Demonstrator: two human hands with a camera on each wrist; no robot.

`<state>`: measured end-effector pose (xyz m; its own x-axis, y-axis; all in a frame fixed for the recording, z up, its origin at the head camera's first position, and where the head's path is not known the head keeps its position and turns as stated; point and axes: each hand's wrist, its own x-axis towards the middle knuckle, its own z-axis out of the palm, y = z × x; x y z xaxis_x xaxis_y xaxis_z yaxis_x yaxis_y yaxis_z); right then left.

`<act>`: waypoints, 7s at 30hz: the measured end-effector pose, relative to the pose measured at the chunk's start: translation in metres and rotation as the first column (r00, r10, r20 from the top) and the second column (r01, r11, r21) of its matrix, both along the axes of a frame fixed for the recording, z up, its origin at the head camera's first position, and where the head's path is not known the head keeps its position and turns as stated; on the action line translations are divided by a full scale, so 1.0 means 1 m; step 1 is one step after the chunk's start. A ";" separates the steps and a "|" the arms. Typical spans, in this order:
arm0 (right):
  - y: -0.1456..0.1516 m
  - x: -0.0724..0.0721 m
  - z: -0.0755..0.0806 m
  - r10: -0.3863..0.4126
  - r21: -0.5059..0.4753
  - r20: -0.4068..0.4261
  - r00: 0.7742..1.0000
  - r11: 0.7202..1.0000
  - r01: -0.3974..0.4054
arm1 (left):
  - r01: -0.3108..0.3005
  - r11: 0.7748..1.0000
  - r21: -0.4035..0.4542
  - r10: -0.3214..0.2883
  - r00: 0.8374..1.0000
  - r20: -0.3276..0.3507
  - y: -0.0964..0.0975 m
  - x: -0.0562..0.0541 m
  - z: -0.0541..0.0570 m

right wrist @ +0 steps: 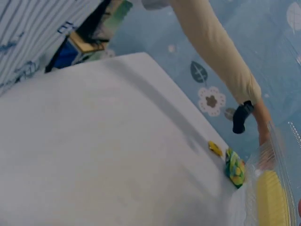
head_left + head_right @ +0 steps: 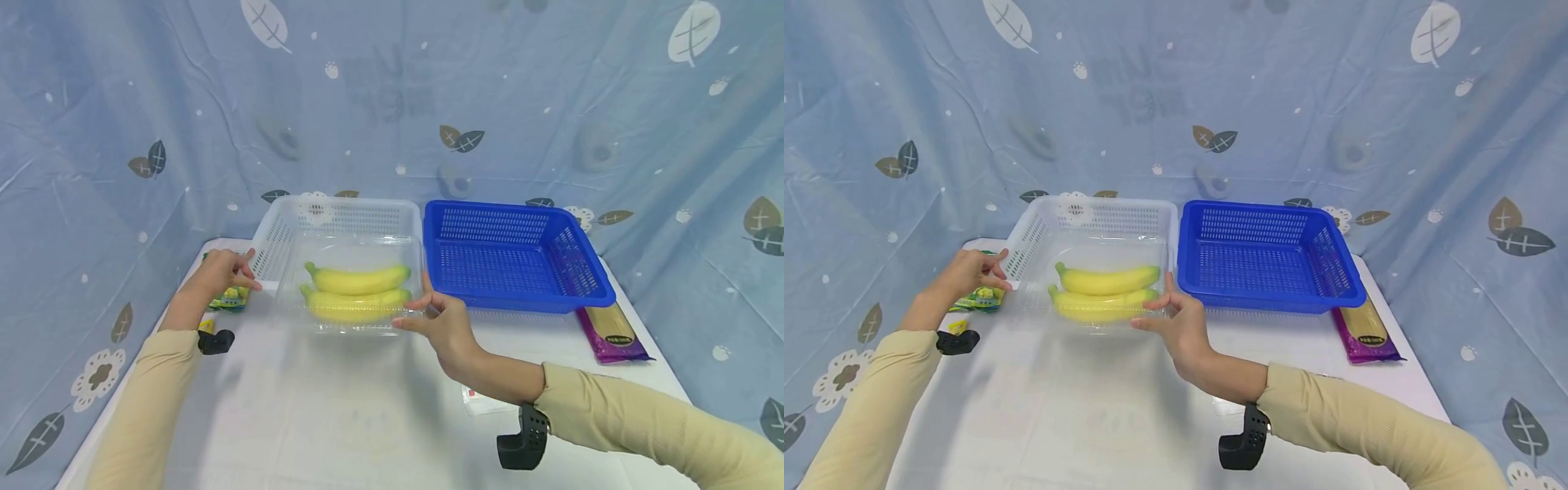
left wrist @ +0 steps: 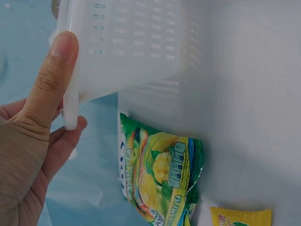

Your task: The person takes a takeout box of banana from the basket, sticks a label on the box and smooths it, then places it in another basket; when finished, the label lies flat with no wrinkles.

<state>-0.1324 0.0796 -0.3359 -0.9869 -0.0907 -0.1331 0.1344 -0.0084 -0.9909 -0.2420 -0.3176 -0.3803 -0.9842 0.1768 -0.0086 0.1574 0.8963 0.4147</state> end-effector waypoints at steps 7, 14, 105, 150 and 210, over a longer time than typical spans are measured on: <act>0.002 0.023 0.001 0.006 0.006 0.008 1.000 1.000 -0.006 | -0.009 1.000 -0.001 0.009 1.000 0.005 0.001 0.001 0.002; 0.005 0.047 -0.006 0.011 0.016 0.042 0.999 1.000 -0.012 | 0.004 1.000 0.000 -0.004 1.000 -0.019 0.000 0.002 0.000; -0.021 0.055 -0.110 0.095 0.021 -0.092 0.991 0.995 -0.094 | 0.024 1.000 0.012 -0.021 0.988 -0.156 0.006 0.023 -0.003; 0.155 0.013 -0.144 0.358 0.082 -0.321 0.877 0.933 -0.351 | 0.061 0.360 0.931 -0.141 0.990 -0.010 0.238 0.145 -0.042; 0.182 0.026 -0.145 0.242 0.436 -0.060 0.969 0.879 -0.192 | 0.167 0.711 0.683 -0.221 0.975 -0.009 0.356 0.125 -0.117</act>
<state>-0.1061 0.2618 -0.4811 -0.9595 -0.2635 -0.0999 -0.0247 0.4320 -0.9015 -0.1169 0.0386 -0.4973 -0.9289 0.3493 0.1230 0.2432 0.3250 0.9139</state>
